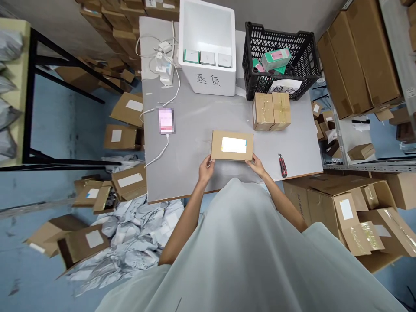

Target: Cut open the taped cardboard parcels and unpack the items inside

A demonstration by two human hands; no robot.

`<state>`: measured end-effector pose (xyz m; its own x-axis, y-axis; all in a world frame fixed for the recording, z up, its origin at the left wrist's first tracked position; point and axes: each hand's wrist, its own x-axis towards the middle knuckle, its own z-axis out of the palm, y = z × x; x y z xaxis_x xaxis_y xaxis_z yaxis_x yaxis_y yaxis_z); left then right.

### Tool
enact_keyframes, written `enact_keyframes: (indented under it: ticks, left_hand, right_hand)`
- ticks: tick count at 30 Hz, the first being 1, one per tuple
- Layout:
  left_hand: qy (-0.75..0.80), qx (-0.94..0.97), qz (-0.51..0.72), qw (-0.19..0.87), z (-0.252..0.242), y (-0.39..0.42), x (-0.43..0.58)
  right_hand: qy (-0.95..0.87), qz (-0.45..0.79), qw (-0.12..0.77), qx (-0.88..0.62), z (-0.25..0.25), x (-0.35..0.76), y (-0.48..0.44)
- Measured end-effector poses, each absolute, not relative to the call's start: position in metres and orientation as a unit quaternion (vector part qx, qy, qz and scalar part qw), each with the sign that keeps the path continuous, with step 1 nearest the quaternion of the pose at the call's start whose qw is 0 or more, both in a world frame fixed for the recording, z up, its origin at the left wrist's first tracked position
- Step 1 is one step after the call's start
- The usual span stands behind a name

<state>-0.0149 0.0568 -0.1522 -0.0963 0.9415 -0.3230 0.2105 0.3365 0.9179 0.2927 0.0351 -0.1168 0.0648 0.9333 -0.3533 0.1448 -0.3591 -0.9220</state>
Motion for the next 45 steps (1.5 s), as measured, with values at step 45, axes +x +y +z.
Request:
enact_keyframes:
  ticks: [45]
  left_hand:
    - [0.645,0.438,0.351,0.519,-0.124,0.026,0.008]
  right_hand:
    - [-0.471,0.506,0.3,-0.658,-0.08,0.345,0.029]
